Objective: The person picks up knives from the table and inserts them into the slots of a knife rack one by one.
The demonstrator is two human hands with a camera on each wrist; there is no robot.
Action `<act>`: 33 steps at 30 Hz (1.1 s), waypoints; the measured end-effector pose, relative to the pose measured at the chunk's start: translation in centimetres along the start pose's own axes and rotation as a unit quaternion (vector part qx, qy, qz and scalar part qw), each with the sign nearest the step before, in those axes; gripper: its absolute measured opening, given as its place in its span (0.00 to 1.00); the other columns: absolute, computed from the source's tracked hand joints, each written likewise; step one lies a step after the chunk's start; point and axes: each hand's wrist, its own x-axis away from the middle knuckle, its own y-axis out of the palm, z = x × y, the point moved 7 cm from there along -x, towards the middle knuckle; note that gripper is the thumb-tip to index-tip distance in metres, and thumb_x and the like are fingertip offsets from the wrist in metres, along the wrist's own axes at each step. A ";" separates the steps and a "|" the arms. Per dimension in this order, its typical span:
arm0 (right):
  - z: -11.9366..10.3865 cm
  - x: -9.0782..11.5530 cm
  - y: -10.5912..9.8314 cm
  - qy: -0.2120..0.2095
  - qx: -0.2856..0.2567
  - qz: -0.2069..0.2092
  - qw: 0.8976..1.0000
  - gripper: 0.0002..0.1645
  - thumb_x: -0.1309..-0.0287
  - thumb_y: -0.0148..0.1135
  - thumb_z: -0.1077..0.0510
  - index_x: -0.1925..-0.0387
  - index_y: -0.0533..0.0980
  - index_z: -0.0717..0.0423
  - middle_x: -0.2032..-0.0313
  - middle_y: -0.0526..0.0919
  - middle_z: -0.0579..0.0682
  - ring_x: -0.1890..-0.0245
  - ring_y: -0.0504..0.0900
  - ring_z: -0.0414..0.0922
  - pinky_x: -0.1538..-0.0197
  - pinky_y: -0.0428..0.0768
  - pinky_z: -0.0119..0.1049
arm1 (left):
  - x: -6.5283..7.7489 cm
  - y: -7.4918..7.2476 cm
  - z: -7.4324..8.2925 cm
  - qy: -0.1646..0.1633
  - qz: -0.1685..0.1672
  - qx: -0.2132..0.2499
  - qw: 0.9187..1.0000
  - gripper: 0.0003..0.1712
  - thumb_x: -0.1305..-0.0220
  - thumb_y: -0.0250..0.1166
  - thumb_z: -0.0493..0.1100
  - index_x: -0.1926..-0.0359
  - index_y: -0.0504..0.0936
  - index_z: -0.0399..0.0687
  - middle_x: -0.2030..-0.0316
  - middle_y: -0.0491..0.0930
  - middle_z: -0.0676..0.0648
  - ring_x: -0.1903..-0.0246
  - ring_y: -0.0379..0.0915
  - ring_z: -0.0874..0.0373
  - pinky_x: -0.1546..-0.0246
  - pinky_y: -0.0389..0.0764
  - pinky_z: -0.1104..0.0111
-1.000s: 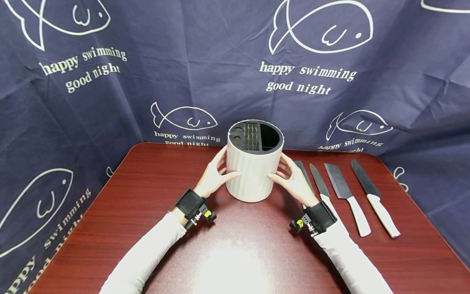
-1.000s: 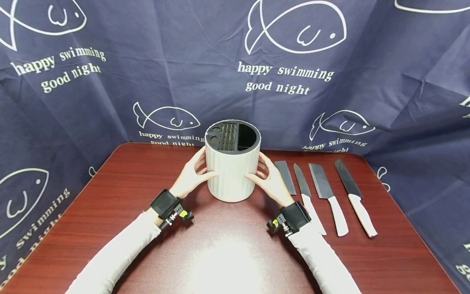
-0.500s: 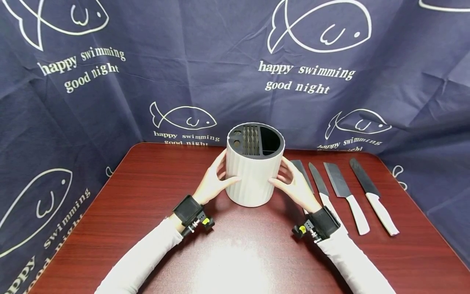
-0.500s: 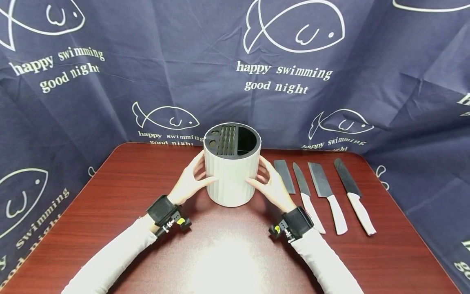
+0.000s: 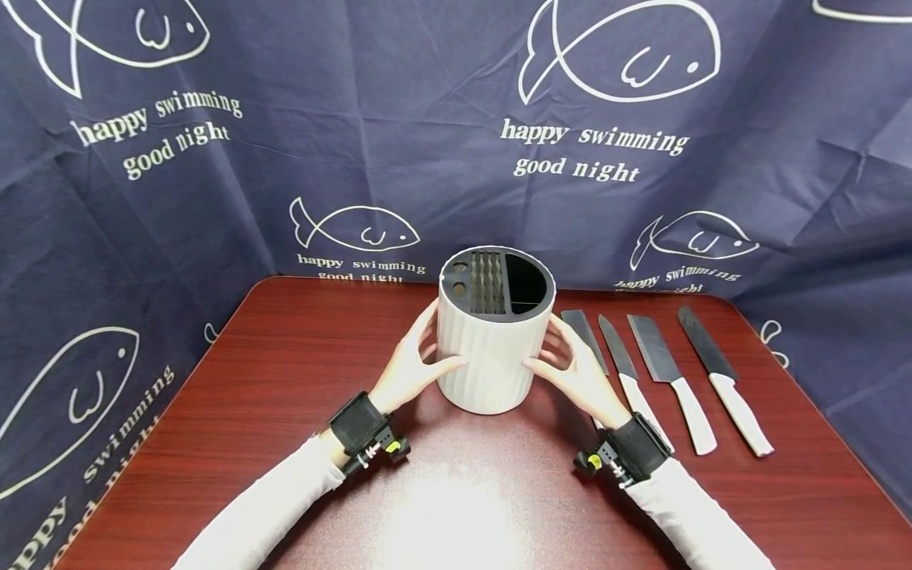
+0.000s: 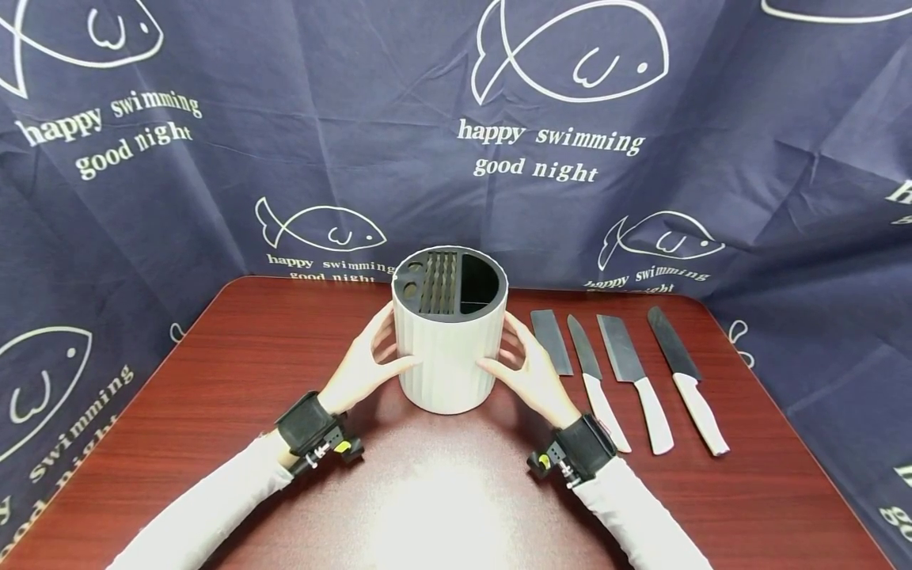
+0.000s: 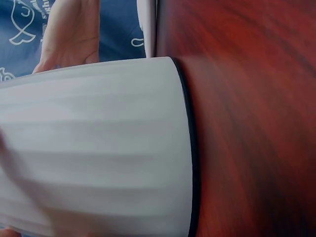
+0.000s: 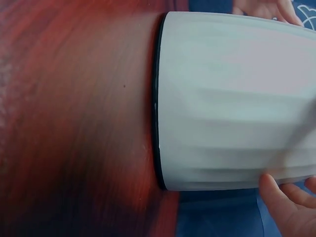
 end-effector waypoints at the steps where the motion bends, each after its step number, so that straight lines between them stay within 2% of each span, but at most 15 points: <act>1: 0.0 0.1 0.0 0.000 0.001 -0.001 1.000 0.49 0.45 0.67 0.70 0.26 0.54 0.54 0.35 0.68 0.61 0.41 0.73 0.37 0.41 0.77 0.28 | 0.1 0.0 0.1 0.001 0.001 -0.001 1.000 0.54 0.46 0.73 0.34 0.24 0.52 0.54 0.28 0.57 0.46 0.31 0.56 0.47 0.35 0.67 0.47; 4: -0.1 0.4 0.1 0.000 -0.002 -0.003 1.000 0.49 0.45 0.67 0.70 0.26 0.54 0.53 0.35 0.67 0.61 0.41 0.73 0.38 0.41 0.77 0.28 | 0.4 0.1 0.2 0.006 0.003 -0.004 1.000 0.54 0.47 0.73 0.34 0.25 0.52 0.52 0.28 0.57 0.46 0.31 0.57 0.46 0.35 0.67 0.46; 15: -0.3 1.4 0.2 0.016 -0.005 -0.008 1.000 0.49 0.44 0.67 0.68 0.26 0.53 0.50 0.34 0.67 0.59 0.37 0.71 0.54 0.40 0.78 0.35 | 1.4 0.4 0.8 0.013 0.009 -0.014 1.000 0.56 0.48 0.75 0.34 0.24 0.52 0.56 0.29 0.60 0.47 0.33 0.60 0.47 0.36 0.69 0.46; 22: -0.3 1.8 0.4 0.031 -0.012 -0.012 0.999 0.49 0.43 0.67 0.65 0.26 0.53 0.47 0.34 0.67 0.57 0.38 0.72 0.52 0.42 0.79 0.34 | 1.8 0.5 1.0 0.013 0.007 -0.012 1.000 0.56 0.48 0.75 0.35 0.25 0.53 0.57 0.29 0.59 0.48 0.32 0.59 0.49 0.35 0.68 0.48; 28: -0.3 2.2 0.3 0.022 -0.007 -0.011 1.000 0.49 0.43 0.66 0.67 0.26 0.53 0.48 0.34 0.67 0.59 0.39 0.73 0.52 0.43 0.80 0.33 | 2.0 0.6 1.1 0.001 0.007 -0.016 1.000 0.56 0.49 0.75 0.34 0.25 0.53 0.56 0.29 0.59 0.48 0.31 0.58 0.50 0.35 0.68 0.48; 31: -0.3 2.3 0.4 0.016 -0.001 -0.011 1.000 0.48 0.43 0.66 0.67 0.26 0.54 0.49 0.34 0.68 0.59 0.39 0.73 0.53 0.43 0.80 0.33 | 2.1 0.7 1.4 -0.005 0.007 -0.016 1.000 0.56 0.49 0.74 0.32 0.25 0.52 0.52 0.29 0.59 0.45 0.31 0.58 0.48 0.34 0.67 0.48; 33: -0.3 2.4 0.4 0.014 0.000 -0.012 1.000 0.48 0.43 0.66 0.67 0.26 0.54 0.48 0.34 0.68 0.58 0.38 0.73 0.53 0.43 0.80 0.34 | 2.3 0.8 2.3 -0.007 0.006 -0.016 1.000 0.55 0.49 0.73 0.30 0.25 0.52 0.47 0.29 0.58 0.42 0.31 0.58 0.45 0.35 0.67 0.46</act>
